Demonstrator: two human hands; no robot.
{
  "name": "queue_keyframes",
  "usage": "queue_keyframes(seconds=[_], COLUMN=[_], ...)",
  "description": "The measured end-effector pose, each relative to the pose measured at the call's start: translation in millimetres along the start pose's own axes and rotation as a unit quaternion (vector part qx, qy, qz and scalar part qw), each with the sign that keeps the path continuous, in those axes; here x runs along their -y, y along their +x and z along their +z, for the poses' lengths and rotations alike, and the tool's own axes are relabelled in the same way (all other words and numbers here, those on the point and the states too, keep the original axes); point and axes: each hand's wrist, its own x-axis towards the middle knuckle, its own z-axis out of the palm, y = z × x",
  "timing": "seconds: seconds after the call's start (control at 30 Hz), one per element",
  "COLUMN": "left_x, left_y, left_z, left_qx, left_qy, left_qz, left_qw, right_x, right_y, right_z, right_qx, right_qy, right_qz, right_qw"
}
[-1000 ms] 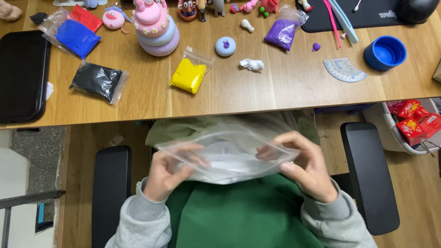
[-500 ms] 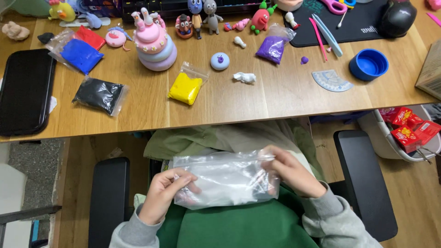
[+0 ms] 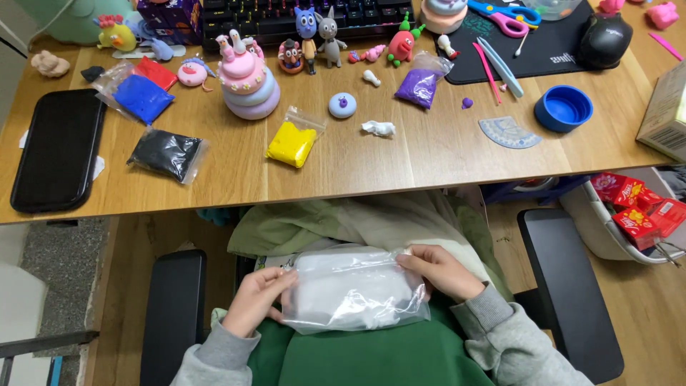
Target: Molding and assembling small clay figurines on a desk
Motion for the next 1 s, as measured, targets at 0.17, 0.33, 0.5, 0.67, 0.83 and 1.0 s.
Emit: queue_keyframes(seconds=[0.17,0.33,0.5,0.67,0.83,1.0], left_x=[20.1,-29.8,-80.7,-95.4,-85.8,-78.6], left_y=[7.2,-48.4,-107.1,-110.1,-105.9,-100.2], left_z=[-8.2,2.7,27.7,40.2,39.2,36.4], left_qx=[0.041,-0.01,-0.086,-0.116,-0.101,-0.096], left_qy=[0.025,0.087,0.212,0.236,0.214,0.2], left_qz=[0.039,0.181,0.508,0.605,0.619,0.661], left_qw=[0.998,0.98,0.83,0.752,0.749,0.717], right_x=[-13.7,28.3,107.5,146.8,156.2,153.4], right_y=[2.1,-33.5,-91.6,-101.2,-86.3,-95.8], right_z=[-6.2,-8.8,11.0,31.9,44.6,57.7], right_qx=[-0.032,-0.035,-0.029,-0.088,-0.086,-0.168], right_qy=[-0.085,-0.182,-0.337,-0.584,-0.702,-0.7], right_qz=[0.019,-0.121,-0.272,-0.301,-0.211,-0.267], right_qw=[0.996,0.975,0.901,0.749,0.675,0.641])
